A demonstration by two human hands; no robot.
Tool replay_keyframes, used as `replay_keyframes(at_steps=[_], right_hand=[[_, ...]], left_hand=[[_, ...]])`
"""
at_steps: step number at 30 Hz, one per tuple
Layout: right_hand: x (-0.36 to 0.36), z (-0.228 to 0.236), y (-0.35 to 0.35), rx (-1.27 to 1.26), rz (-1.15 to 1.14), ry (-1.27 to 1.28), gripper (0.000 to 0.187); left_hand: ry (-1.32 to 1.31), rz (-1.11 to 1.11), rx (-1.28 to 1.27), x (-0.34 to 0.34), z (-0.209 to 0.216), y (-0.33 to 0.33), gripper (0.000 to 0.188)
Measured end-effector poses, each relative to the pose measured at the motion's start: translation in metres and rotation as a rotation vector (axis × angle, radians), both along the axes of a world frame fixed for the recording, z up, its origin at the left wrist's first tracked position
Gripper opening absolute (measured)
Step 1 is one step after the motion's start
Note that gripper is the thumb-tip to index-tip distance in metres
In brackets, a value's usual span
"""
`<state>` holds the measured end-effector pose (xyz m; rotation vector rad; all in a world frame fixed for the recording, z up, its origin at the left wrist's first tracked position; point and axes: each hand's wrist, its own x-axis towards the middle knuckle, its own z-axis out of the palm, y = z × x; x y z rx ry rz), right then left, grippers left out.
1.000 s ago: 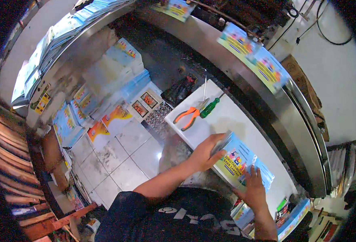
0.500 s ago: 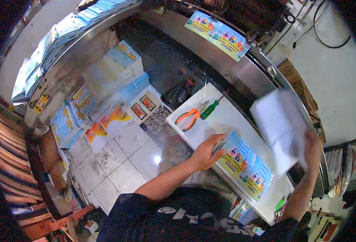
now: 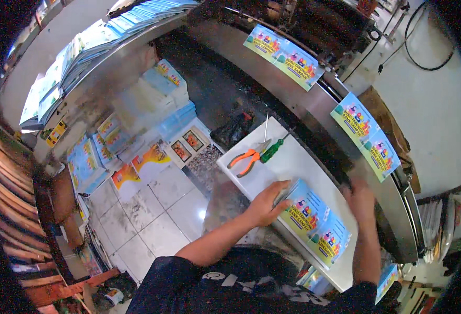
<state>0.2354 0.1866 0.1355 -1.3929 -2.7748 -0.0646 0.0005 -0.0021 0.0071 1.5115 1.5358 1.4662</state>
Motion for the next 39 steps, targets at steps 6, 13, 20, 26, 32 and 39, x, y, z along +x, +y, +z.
replay_keyframes(at_steps=[6, 13, 20, 26, 32, 39], right_hand=[[0.027, -0.037, -0.143, -0.342, 0.107, -0.175, 0.077], [0.031, -0.025, -0.132, -0.427, 0.094, -0.034, 0.072], [0.046, 0.029, -0.077, -0.518, -0.022, -0.089, 0.039], [0.075, 0.102, 0.04, 0.229, -0.285, 0.265, 0.032], [-0.005, 0.113, 0.12, 0.739, 0.045, 0.44, 0.052], [-0.033, 0.013, 0.096, 0.303, 0.127, 0.064, 0.037]], left_hand=[[-0.017, -0.027, 0.019, 0.0, 0.005, 0.005, 0.057], [-0.077, -0.048, 0.002, -0.004, 0.017, 0.002, 0.06], [-0.09, -0.043, 0.026, -0.005, 0.01, 0.002, 0.06], [-0.027, -0.019, 0.017, -0.002, -0.001, 0.004, 0.059], [0.017, 0.002, 0.022, 0.001, 0.001, 0.003, 0.058], [0.018, 0.006, -0.001, 0.003, 0.0, 0.01, 0.058]])
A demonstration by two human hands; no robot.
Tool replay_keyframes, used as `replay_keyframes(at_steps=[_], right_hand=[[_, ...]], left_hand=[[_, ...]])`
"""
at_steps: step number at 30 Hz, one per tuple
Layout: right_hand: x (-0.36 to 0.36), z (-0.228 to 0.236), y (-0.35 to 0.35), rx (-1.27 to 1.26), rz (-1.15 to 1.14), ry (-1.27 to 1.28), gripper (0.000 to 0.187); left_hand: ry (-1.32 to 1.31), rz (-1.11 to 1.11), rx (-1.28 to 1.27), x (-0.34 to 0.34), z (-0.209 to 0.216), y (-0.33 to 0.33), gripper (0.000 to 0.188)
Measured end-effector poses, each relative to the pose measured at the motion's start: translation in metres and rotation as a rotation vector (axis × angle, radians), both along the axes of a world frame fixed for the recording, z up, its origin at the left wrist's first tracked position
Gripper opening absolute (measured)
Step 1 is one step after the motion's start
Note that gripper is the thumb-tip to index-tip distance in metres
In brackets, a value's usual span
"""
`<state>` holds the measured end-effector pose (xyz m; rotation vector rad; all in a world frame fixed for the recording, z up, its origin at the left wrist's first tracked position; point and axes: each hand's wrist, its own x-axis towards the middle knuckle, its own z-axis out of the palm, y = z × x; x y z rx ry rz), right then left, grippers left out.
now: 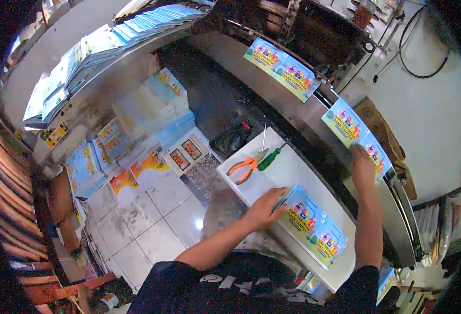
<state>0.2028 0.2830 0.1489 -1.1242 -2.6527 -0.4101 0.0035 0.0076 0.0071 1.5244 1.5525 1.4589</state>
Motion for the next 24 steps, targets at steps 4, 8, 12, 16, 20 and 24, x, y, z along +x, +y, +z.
replay_keyframes(at_steps=[4, 8, 12, 16, 20, 24], right_hand=[[0.004, 0.013, -0.076, -0.32, -0.207, -0.056, 0.038], [0.044, -0.023, -0.167, -0.704, -0.1, -0.107, 0.077], [0.063, -0.062, -0.243, -0.572, 0.006, -0.33, 0.084], [0.056, -0.048, -0.255, -0.684, -0.05, -0.271, 0.077], [0.073, -0.045, -0.234, -0.859, -0.013, -0.196, 0.075], [0.061, -0.025, -0.228, -0.951, 0.014, -0.174, 0.075]], left_hand=[[0.042, 0.018, -0.01, 0.0, -0.002, -0.006, 0.058], [-0.012, 0.0, 0.004, -0.004, 0.002, -0.009, 0.06], [0.004, -0.031, -0.015, -0.003, 0.014, -0.006, 0.06], [0.026, -0.029, -0.028, -0.006, 0.016, -0.006, 0.061], [0.042, -0.021, 0.008, -0.006, 0.017, -0.007, 0.057], [0.015, -0.008, 0.044, -0.007, 0.015, -0.007, 0.055]])
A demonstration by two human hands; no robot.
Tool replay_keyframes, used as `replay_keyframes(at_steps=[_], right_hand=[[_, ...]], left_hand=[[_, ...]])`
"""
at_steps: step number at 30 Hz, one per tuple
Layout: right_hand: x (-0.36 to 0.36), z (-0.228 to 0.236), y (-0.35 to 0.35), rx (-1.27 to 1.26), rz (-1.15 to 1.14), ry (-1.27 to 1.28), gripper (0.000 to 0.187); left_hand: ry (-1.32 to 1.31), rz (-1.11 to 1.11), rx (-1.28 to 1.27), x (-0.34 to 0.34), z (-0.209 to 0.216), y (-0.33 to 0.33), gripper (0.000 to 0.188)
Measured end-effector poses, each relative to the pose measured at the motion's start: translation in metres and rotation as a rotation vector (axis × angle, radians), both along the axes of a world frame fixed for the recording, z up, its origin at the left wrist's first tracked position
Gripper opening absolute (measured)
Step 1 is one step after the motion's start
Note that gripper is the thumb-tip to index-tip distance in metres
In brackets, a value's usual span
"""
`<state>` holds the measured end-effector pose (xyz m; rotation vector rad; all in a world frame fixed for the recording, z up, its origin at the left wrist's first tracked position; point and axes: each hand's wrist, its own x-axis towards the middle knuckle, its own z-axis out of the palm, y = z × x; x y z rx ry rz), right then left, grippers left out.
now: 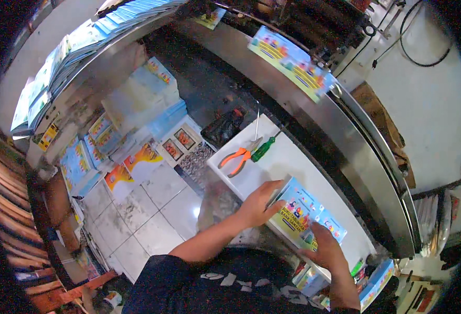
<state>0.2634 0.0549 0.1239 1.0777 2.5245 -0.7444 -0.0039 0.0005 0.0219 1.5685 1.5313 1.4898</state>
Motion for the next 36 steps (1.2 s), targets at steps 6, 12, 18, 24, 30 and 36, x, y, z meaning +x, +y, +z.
replay_keyframes(at_steps=[6, 12, 18, 24, 30, 36], right_hand=[[0.004, -0.045, -0.029, 0.401, 0.005, -0.131, 0.08], [0.004, -0.032, -0.023, 0.392, -0.015, -0.055, 0.068], [0.029, 0.008, 0.037, 0.168, -0.109, 0.033, 0.027], [0.003, 0.119, 0.144, 1.135, -0.445, 0.507, 0.037], [0.005, 0.037, 0.27, 1.128, -0.173, 0.231, 0.046], [-0.03, 0.005, 0.167, 0.709, -0.054, 0.278, 0.043]], left_hand=[[-0.031, -0.013, 0.025, 0.001, -0.001, 0.0, 0.056], [-0.027, -0.036, -0.033, 0.0, 0.002, -0.003, 0.058], [-0.035, 0.0, -0.025, 0.002, -0.008, -0.001, 0.057], [-0.025, 0.026, -0.039, 0.001, -0.013, -0.002, 0.057], [-0.006, -0.008, -0.014, 0.009, -0.004, 0.004, 0.057], [-0.012, 0.03, -0.009, 0.006, -0.01, 0.002, 0.057]])
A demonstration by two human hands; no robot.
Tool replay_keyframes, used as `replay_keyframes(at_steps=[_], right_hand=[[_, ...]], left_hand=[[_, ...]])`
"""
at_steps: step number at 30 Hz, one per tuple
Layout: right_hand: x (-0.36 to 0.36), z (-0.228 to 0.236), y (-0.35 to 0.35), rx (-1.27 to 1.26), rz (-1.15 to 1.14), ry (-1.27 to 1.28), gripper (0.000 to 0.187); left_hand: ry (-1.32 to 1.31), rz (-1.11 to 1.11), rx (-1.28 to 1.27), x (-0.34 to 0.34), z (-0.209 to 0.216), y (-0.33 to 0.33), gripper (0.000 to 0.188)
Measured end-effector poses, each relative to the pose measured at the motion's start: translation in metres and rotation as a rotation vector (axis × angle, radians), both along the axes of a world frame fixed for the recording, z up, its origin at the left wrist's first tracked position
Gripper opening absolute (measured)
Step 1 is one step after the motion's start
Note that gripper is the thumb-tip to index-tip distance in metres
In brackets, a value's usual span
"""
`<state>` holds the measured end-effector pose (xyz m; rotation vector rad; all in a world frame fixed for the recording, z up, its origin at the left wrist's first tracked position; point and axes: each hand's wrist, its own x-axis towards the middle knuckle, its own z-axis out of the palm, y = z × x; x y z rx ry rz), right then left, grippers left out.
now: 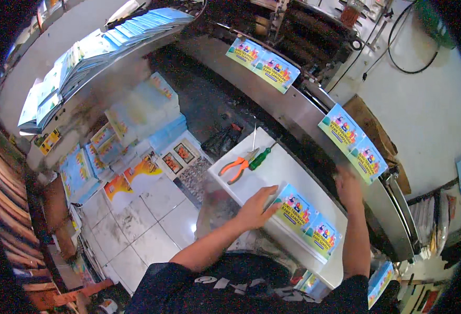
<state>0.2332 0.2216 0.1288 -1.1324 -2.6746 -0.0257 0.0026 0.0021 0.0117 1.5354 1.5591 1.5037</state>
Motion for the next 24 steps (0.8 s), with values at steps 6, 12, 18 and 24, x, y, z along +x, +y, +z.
replay_keyframes(at_steps=[6, 12, 18, 24], right_hand=[[0.021, -0.025, -0.138, -0.437, 0.033, -0.35, 0.09], [0.05, -0.046, -0.198, -0.285, 0.077, -0.372, 0.071], [0.049, -0.043, -0.213, -0.32, 0.02, -0.339, 0.07], [0.055, -0.055, -0.211, -0.195, 0.032, -0.341, 0.071]], left_hand=[[0.052, 0.004, -0.042, -0.002, 0.006, -0.003, 0.057], [0.027, -0.02, -0.04, -0.001, 0.01, -0.002, 0.057], [0.012, -0.044, 0.011, -0.006, 0.015, 0.0, 0.056], [0.035, -0.048, 0.002, -0.004, 0.008, -0.001, 0.054]])
